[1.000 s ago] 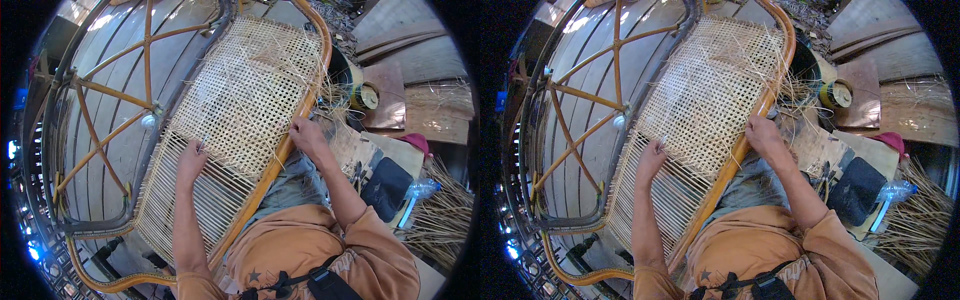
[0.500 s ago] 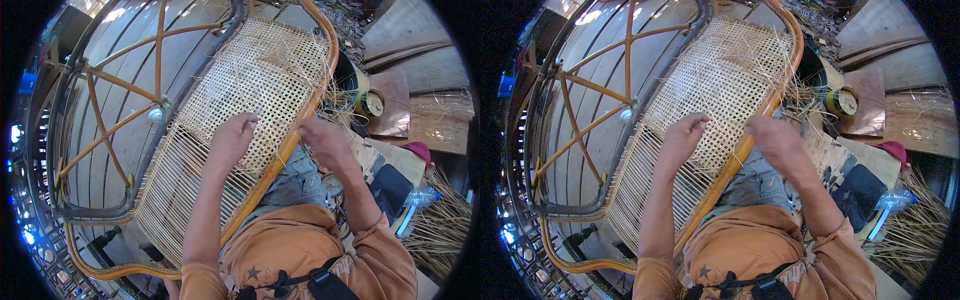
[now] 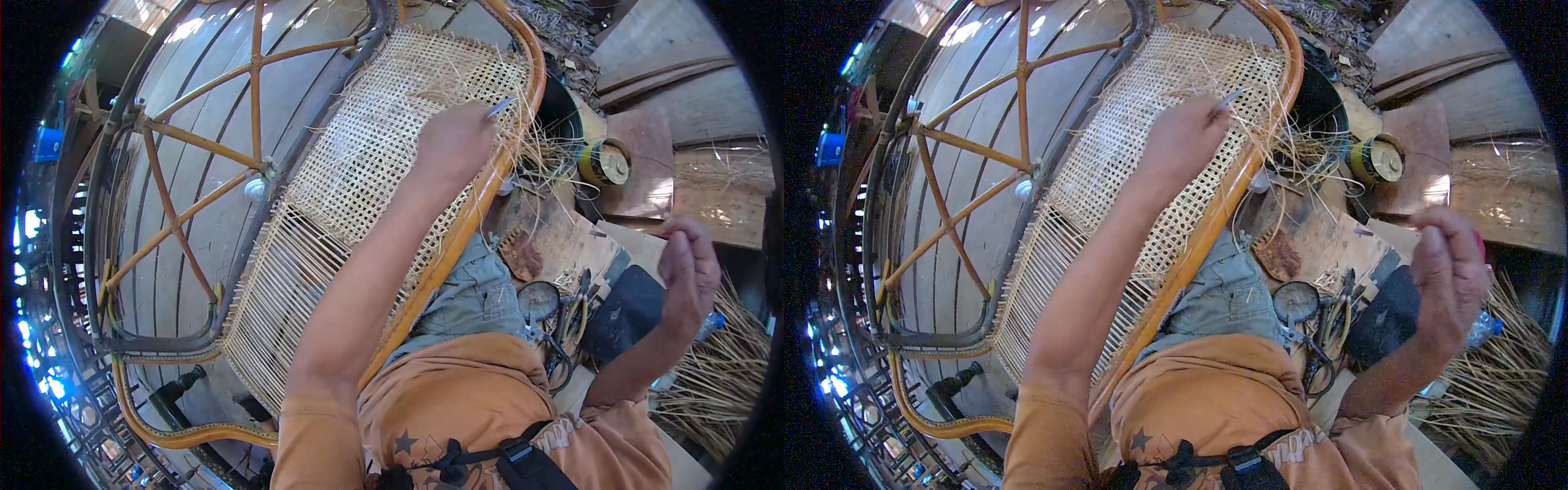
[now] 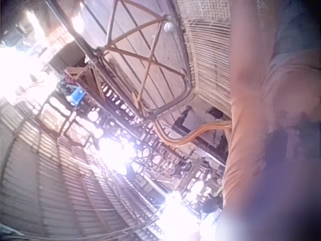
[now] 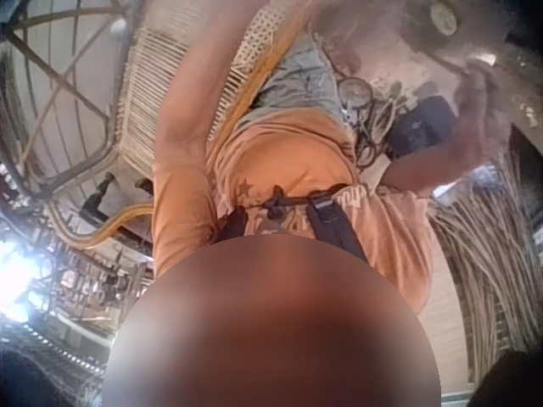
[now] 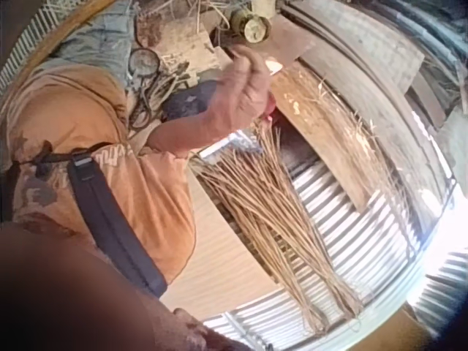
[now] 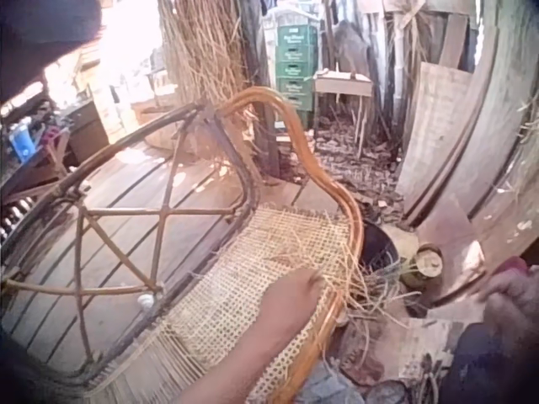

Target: Replacing or repairing the woven rattan seat of a chair using strips of fiber and a small knife.

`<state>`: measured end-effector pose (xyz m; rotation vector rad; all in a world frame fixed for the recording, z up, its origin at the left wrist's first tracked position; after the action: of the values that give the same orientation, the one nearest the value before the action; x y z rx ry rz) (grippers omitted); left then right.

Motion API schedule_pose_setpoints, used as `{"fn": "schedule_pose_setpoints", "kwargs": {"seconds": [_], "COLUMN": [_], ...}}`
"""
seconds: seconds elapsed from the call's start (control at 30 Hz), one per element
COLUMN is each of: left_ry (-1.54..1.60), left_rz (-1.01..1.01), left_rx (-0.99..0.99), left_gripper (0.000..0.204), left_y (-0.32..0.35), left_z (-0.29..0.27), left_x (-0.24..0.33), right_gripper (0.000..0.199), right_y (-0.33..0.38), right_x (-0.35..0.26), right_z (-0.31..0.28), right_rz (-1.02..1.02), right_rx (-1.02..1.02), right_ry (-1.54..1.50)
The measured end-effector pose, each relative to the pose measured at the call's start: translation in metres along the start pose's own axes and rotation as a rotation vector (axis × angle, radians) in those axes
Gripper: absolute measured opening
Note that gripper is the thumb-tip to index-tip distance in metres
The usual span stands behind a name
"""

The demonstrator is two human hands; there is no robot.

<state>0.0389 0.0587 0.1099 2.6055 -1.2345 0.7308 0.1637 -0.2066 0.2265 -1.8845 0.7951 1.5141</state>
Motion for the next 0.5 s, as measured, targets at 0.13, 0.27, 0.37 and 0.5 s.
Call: {"fn": "schedule_pose_setpoints", "kwargs": {"seconds": [0.13,0.27,0.37,0.5], "left_ry": [0.019,0.094,0.258,-0.105], "left_rz": [0.199,0.077,-0.133,-0.102], "left_rx": [-0.204,-0.373,-0.537,-0.568], "left_gripper": [0.031,0.029,0.035,0.047], "left_y": [-0.021,0.007,0.032,0.074], "left_z": [0.043,0.035,0.014,0.010], "left_x": [0.015,0.006,-0.031,-0.086], "right_gripper": [0.019,0.020,0.019,0.015], "right_y": [0.011,0.021,0.011,-0.005], "right_x": [0.027,0.077,0.118,0.125], "right_z": [0.096,0.138,0.155,0.176], "right_rz": [0.107,0.080,0.235,-0.017], "right_rx": [-0.549,-0.760,-0.758,-0.697], "right_ry": [0.076,0.152,0.157,0.169]}}
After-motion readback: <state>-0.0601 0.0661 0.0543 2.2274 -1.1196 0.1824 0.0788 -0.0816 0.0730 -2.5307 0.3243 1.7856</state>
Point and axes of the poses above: each hand's wrist, its own y-axis away from the middle knuckle, its own z-axis out of the palm, x = y × z, the point moved 5 cm from there along -y, towards the middle knuckle, and after that the axes turned 15 degrees about -y, right-handed, at the moved point
